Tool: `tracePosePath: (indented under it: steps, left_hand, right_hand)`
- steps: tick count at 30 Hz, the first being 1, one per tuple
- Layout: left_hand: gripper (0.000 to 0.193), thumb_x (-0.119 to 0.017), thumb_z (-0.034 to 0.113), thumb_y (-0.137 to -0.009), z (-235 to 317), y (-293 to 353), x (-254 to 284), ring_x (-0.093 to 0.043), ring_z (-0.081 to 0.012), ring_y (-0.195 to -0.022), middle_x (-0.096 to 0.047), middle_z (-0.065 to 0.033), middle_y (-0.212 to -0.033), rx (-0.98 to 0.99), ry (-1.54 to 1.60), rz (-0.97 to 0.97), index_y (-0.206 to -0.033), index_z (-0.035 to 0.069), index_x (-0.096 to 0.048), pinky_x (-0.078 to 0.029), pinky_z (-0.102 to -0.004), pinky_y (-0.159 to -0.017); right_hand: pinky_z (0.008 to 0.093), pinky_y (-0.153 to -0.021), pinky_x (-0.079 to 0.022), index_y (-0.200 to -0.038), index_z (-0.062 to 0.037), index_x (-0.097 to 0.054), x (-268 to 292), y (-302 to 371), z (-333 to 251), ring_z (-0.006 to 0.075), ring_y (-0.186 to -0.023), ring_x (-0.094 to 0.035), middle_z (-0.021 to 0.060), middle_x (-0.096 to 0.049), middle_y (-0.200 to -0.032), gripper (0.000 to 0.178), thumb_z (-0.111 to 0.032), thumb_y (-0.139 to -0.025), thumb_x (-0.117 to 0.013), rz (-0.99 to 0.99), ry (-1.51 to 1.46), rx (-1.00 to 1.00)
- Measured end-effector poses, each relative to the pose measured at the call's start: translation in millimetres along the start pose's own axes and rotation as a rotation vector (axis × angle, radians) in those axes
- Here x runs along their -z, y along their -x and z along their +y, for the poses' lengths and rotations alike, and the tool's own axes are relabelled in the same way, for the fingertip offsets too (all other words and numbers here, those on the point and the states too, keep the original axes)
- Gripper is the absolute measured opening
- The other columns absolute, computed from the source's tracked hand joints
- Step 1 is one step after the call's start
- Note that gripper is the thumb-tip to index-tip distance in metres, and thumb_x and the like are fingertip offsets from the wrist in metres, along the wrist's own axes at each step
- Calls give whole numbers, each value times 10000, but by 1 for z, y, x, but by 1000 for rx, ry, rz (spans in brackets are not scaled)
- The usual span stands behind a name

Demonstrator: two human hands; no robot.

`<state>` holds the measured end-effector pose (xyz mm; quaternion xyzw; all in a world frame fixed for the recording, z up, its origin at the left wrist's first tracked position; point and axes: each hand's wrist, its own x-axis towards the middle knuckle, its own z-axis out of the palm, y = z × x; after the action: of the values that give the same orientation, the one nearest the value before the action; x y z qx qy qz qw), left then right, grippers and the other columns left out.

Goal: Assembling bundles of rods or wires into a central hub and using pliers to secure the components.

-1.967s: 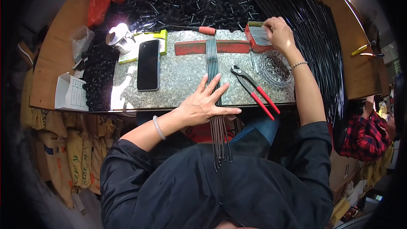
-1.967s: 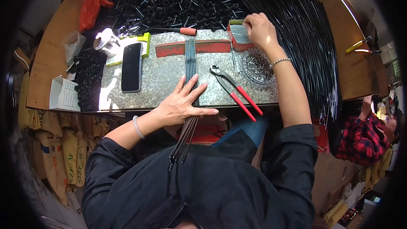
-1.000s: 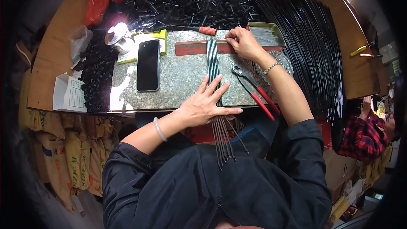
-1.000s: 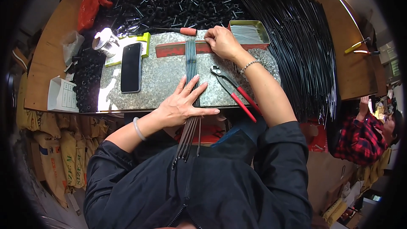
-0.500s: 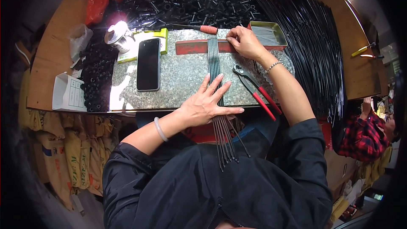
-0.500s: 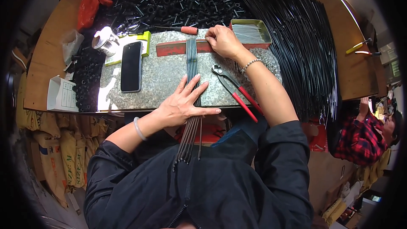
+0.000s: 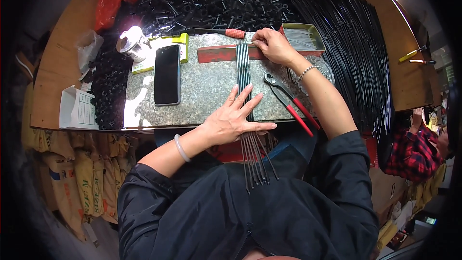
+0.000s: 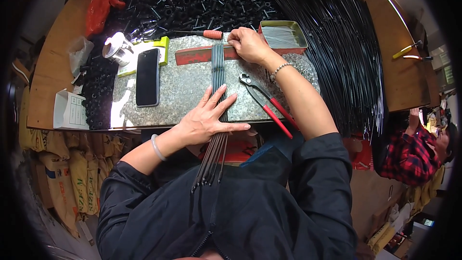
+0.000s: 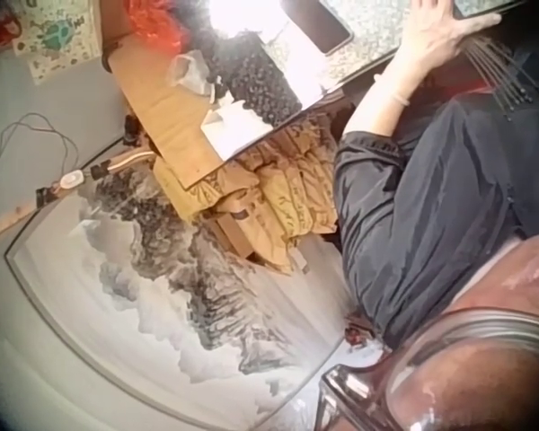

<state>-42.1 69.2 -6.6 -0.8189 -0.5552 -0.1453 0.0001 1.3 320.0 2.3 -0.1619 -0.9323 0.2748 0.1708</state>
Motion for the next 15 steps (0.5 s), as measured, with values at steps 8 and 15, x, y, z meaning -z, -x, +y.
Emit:
tracePosePath:
  steps: [8, 15]
  left_hand:
    - [627, -542, 159, -794, 1, 1, 0, -277, -457, -1275, -315, -195, -1376, 15, -5, 3, -1296, 490, -366, -271, -610, -997]
    - [620, -544, 191, -801, 0, 0, 0, -275, -464, -1273, -329, -227, -1356, 8, -31, -9, -1309, 482, -340, -255, -609, -1005]
  right_hand:
    - [334, -711, -460, -867, 4, -596, 6, 9, 3, 253, -776, -586, 138, -582, -825, 138, -123, -825, -563, 25, 58, -3]
    - [355, -760, -465, -846, -8, -634, 8, 11, -2, 291, -823, -594, 156, -602, -853, 144, -114, -787, -558, 8, 10, -22]
